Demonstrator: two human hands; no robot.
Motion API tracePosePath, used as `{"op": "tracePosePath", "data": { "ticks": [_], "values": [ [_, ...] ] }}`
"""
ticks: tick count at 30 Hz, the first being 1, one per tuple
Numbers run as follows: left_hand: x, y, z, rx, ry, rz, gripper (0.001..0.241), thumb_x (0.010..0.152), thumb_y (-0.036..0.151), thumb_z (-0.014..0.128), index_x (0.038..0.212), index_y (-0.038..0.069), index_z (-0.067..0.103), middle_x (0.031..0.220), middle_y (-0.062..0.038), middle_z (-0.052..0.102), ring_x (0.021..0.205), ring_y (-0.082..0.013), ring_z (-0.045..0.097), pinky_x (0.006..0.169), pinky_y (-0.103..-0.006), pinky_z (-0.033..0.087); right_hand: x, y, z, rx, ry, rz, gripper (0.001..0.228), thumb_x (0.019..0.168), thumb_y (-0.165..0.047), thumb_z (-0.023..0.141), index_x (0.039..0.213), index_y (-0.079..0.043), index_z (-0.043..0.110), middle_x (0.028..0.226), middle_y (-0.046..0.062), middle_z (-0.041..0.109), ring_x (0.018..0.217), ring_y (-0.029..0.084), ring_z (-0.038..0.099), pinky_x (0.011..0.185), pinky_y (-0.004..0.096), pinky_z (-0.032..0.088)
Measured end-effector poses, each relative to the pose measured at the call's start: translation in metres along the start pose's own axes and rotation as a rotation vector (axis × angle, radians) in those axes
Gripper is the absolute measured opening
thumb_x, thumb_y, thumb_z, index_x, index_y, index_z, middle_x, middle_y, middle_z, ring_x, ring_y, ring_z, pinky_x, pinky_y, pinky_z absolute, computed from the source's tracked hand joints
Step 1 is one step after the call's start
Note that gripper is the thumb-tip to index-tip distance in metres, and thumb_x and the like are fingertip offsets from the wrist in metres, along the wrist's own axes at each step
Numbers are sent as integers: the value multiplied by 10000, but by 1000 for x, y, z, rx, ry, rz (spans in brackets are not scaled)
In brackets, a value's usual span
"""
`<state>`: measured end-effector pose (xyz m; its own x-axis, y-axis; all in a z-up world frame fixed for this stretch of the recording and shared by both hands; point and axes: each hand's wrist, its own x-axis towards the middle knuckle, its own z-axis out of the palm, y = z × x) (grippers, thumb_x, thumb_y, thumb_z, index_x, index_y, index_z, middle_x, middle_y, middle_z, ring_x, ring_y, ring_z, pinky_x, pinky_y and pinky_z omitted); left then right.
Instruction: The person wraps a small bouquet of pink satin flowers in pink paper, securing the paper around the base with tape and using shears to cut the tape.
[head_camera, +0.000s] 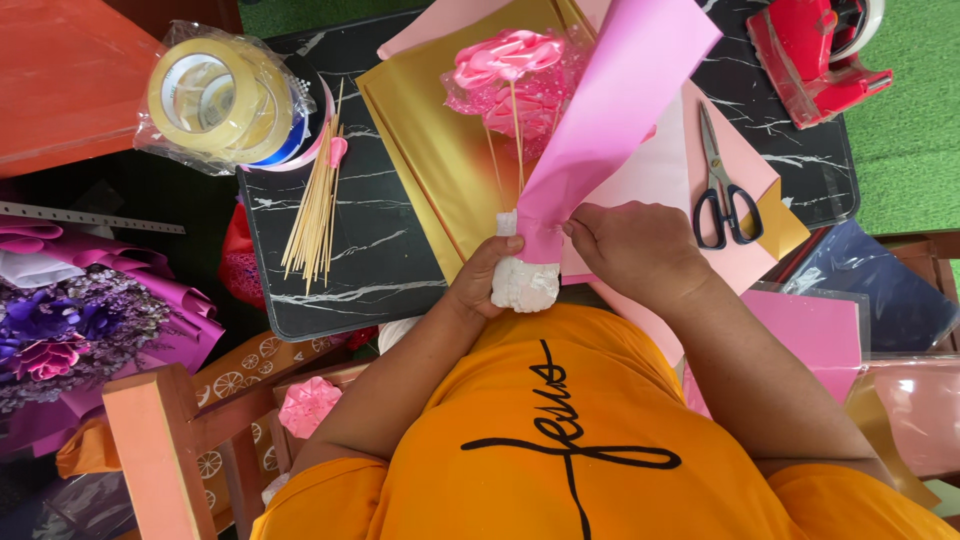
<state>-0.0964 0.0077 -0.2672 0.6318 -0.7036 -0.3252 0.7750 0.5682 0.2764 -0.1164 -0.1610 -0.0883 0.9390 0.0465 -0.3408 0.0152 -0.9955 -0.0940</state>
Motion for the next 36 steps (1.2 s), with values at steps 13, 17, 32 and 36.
{"op": "tracePosePath", "data": {
  "ticks": [13,17,32,36],
  "values": [
    [-3,-6,-3,39,-73,194,476,753,166,714,1181,-6,599,978,-199,698,885,-304,709,842,-507,566,4,-12,-8,177,-134,72,525,997,-486,258,1169,-169,639,808,171,719,800,404,707,724,499,549],
    [-6,-5,5,4,-133,208,501,748,183,715,1193,-8,586,998,-212,692,905,-319,702,851,-524,561,3,-15,-17,278,-137,43,500,977,-473,312,1234,-149,593,845,226,708,872,473,672,791,561,519],
    [0,-6,-8,-189,-272,43,723,692,331,685,1357,103,516,1194,-141,656,1074,-318,643,996,-566,465,-5,-24,-22,355,-28,-23,446,986,-438,388,1165,-85,595,822,216,704,822,448,679,771,547,523],
    [-1,-4,-2,-214,-304,5,765,661,385,666,1362,118,519,1192,-125,653,1070,-308,641,1014,-556,451,-6,-24,-23,269,-46,-41,418,980,-449,396,1139,-105,574,818,174,716,797,439,683,757,554,525]
  ]
}}
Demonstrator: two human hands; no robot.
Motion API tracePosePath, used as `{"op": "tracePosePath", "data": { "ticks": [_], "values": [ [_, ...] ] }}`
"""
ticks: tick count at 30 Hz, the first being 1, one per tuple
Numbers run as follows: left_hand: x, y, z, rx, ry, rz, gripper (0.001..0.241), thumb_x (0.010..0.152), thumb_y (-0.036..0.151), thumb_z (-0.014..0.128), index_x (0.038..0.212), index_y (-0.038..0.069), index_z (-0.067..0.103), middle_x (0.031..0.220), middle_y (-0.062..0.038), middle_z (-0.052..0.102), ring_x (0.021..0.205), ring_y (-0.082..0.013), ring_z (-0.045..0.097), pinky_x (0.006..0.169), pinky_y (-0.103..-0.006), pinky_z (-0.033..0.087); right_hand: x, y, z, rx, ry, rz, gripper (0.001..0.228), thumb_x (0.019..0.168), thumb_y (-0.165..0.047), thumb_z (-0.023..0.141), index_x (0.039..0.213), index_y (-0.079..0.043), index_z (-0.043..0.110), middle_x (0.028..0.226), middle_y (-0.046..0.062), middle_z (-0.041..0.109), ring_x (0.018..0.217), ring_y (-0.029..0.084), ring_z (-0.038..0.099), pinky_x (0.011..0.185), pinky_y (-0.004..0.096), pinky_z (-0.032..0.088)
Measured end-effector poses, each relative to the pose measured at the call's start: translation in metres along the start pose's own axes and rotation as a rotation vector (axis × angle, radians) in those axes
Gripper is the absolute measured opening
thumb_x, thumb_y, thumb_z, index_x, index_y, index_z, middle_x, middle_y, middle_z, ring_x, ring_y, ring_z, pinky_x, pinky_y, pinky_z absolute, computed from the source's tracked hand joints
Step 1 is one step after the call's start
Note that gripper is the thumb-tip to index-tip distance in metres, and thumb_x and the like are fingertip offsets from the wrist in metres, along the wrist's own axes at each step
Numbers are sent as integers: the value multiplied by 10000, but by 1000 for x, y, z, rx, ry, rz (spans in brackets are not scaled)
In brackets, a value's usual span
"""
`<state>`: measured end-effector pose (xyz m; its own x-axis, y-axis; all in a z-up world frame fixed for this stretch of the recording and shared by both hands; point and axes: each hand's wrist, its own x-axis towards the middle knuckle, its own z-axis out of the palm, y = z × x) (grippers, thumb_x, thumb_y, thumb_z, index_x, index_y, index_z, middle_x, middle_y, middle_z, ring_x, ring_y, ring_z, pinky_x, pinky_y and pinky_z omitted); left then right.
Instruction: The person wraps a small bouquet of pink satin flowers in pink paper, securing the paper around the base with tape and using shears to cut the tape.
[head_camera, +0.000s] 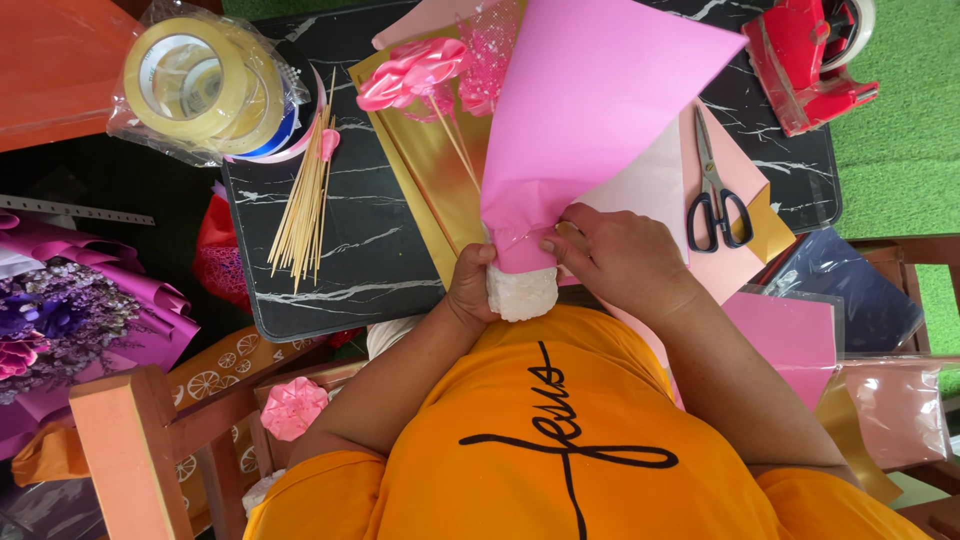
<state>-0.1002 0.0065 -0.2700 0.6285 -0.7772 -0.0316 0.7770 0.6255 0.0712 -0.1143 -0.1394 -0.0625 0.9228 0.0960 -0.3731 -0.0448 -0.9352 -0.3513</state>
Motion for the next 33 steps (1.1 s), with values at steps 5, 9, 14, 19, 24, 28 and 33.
{"op": "tracePosePath", "data": {
  "ticks": [5,9,14,19,24,28,33],
  "values": [
    [-8,-1,24,-68,3,2,713,677,418,652,1309,101,562,1138,-141,665,1025,-313,662,986,-536,482,3,14,8,-42,127,29,382,947,-455,489,1175,-151,528,814,84,720,785,365,697,746,514,532],
    [-13,-2,19,-92,58,1,656,693,389,640,1281,102,593,1116,-138,688,1001,-316,678,965,-543,499,-3,20,20,53,273,-74,252,961,-412,552,1068,-185,534,790,69,708,739,328,696,693,461,538],
    [-14,-5,14,-60,72,-14,651,697,369,633,1285,95,579,1093,-134,688,977,-316,678,939,-542,511,-7,35,47,100,489,-210,129,937,-281,627,998,-191,558,636,22,642,586,291,641,647,395,531],
    [-9,-4,13,-30,55,-24,654,687,360,659,1279,93,584,1076,-130,693,959,-311,685,923,-542,516,-6,51,60,62,581,-242,113,904,-256,671,967,-219,585,615,0,628,549,256,627,621,362,525],
    [-13,-1,24,-48,7,-15,654,692,341,654,1281,68,580,1136,-158,686,1014,-330,677,993,-541,472,-10,66,56,403,578,-343,161,866,-217,700,1007,-147,670,639,54,616,625,304,600,697,373,498],
    [-17,-3,13,-62,-25,-38,698,672,368,665,1302,84,573,1161,-175,672,1027,-347,669,998,-561,457,-15,65,39,512,576,-344,117,900,-212,657,957,-127,713,638,16,608,639,209,554,765,307,474],
    [-16,-2,28,-85,-56,-40,733,659,405,687,1282,34,575,1176,-232,655,1060,-382,654,1007,-546,454,-9,78,46,155,707,-349,169,876,-256,765,911,-107,692,607,50,621,567,209,609,763,342,437]
  ]
}}
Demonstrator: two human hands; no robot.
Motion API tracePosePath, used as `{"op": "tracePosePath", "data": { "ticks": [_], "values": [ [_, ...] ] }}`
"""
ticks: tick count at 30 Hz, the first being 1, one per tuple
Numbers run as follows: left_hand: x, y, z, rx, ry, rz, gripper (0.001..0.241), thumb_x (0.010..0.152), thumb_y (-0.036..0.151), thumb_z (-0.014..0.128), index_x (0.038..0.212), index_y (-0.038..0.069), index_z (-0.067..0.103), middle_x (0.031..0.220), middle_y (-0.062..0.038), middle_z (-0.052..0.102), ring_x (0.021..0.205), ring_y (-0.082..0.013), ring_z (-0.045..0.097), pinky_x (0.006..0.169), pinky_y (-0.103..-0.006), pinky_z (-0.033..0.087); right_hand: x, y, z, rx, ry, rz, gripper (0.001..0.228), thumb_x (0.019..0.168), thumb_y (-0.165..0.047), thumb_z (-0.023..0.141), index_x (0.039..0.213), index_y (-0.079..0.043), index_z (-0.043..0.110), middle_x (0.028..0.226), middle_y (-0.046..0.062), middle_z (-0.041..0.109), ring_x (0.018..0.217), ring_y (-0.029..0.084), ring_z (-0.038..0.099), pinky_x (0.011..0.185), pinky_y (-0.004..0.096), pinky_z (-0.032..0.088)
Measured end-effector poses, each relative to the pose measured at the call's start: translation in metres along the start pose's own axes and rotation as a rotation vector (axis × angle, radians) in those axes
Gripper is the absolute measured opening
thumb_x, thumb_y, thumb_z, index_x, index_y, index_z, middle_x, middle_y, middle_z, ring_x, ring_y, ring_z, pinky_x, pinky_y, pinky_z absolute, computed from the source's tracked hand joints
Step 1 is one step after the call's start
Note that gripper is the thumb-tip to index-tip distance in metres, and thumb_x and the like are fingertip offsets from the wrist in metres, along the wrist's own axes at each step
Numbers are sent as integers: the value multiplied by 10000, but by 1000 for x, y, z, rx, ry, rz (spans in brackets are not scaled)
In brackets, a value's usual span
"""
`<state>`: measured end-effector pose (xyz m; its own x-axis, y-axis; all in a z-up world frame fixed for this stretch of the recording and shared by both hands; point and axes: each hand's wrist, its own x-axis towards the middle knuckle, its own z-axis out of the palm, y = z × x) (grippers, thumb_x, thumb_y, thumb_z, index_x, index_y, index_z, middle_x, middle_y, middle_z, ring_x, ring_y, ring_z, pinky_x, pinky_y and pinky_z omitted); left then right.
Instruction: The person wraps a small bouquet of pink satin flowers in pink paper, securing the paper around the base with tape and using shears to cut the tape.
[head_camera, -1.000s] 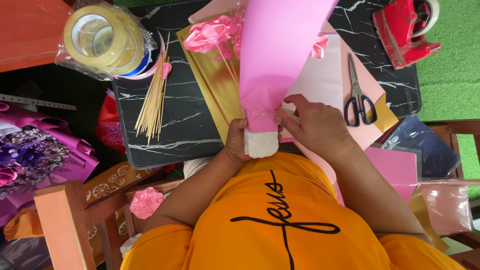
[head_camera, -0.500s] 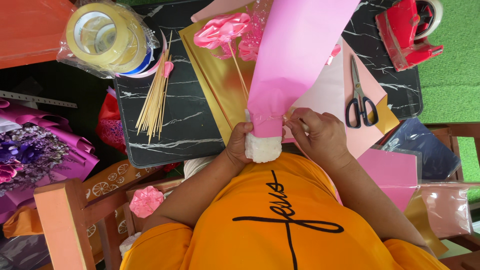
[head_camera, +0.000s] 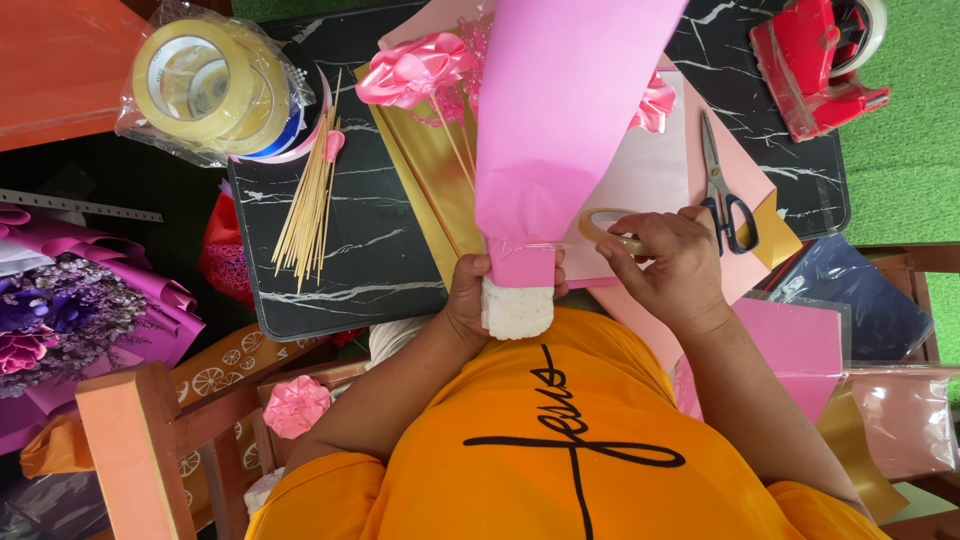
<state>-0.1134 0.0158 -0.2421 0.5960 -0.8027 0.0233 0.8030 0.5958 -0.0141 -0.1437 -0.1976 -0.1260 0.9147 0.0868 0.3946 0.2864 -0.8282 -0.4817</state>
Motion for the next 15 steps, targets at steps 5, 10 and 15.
{"op": "tracePosePath", "data": {
  "ticks": [5,10,15],
  "values": [
    [3,4,33,6,-81,-4,751,652,443,700,1271,39,566,1190,-189,627,1153,-379,608,1108,-526,348,-8,11,16,-51,-10,-67,266,966,-379,572,971,-130,664,655,20,583,635,220,615,786,346,416],
    [1,-3,44,14,-120,-20,742,669,445,709,1275,46,555,1200,-176,613,1199,-376,579,1142,-522,295,-13,19,36,37,6,-67,301,1024,-326,451,1020,-93,641,700,51,558,670,263,609,789,354,385],
    [-6,-14,17,12,-111,-30,764,714,394,651,1359,20,485,1221,-240,586,1159,-416,585,1079,-572,361,-4,13,36,206,-88,-12,285,1033,-318,454,940,-99,611,724,53,567,701,282,606,798,348,365]
  ]
}}
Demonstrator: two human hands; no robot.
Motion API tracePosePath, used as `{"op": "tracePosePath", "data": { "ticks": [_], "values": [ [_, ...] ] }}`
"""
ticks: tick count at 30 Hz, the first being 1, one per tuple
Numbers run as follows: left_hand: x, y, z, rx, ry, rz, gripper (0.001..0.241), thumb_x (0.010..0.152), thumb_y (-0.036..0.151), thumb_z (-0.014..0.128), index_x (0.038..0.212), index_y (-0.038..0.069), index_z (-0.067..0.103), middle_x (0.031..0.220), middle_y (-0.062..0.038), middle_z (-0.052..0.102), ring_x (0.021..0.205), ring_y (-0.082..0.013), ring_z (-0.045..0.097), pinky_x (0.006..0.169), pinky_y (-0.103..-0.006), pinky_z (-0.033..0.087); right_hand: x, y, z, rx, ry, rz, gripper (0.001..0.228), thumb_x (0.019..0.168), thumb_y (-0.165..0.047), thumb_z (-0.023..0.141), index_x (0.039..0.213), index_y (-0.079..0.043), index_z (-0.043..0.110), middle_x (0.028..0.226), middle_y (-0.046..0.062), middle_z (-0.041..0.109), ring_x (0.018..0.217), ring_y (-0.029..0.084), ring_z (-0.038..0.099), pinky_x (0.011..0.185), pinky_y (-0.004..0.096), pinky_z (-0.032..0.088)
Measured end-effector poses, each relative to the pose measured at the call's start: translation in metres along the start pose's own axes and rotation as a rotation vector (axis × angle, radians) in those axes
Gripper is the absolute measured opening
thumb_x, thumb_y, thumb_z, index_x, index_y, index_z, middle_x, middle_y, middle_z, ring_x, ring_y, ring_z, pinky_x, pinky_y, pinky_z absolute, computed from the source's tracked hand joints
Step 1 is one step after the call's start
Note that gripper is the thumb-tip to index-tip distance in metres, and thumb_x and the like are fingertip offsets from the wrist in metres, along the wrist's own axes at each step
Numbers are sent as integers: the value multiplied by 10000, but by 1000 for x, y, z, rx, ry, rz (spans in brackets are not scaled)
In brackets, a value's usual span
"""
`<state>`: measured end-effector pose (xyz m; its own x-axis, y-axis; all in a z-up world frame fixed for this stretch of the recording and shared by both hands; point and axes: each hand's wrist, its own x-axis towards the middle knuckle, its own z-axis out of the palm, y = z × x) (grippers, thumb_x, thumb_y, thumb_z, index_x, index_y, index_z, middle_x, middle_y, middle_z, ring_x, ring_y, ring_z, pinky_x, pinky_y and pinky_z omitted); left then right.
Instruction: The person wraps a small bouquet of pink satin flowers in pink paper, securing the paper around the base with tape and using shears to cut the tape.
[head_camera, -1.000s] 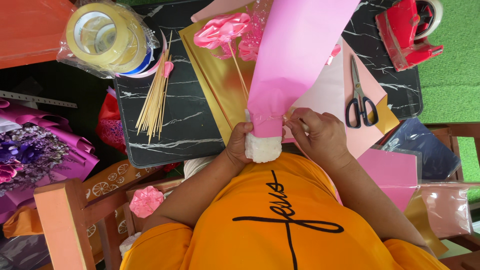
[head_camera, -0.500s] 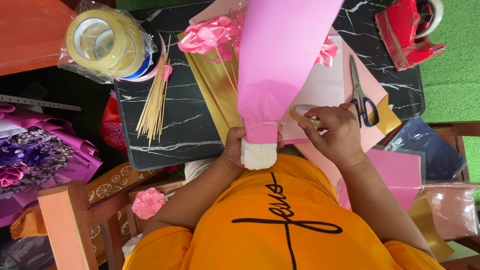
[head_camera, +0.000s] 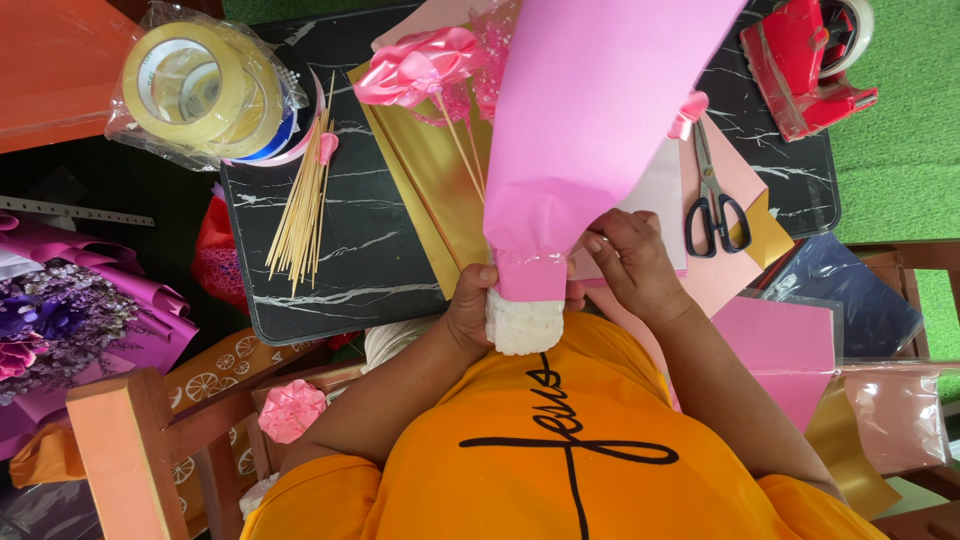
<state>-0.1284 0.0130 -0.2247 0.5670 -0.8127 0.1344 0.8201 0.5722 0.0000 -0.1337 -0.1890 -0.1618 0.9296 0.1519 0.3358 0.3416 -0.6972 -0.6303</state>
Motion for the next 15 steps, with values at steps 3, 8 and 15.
{"op": "tracePosePath", "data": {
  "ticks": [3,8,15],
  "values": [
    [-4,-3,13,-69,33,-13,695,739,331,626,1355,35,500,1193,-206,627,1117,-406,614,1061,-587,384,-11,13,7,122,-32,39,286,1028,-318,484,914,-81,596,733,74,563,709,295,591,832,372,383],
    [8,6,21,-68,-5,-9,691,756,377,619,1351,47,499,1183,-205,639,1087,-394,633,1024,-582,426,-1,-11,-14,60,197,-90,327,980,-318,532,1107,-23,589,1014,127,550,1015,328,533,952,428,380],
    [18,4,24,-44,-36,-74,687,765,405,597,1348,55,503,1099,-192,665,970,-375,666,930,-639,470,44,-82,-30,-41,94,-568,411,966,-548,419,1112,-317,725,1337,33,582,1411,313,315,1172,463,96]
  ]
}}
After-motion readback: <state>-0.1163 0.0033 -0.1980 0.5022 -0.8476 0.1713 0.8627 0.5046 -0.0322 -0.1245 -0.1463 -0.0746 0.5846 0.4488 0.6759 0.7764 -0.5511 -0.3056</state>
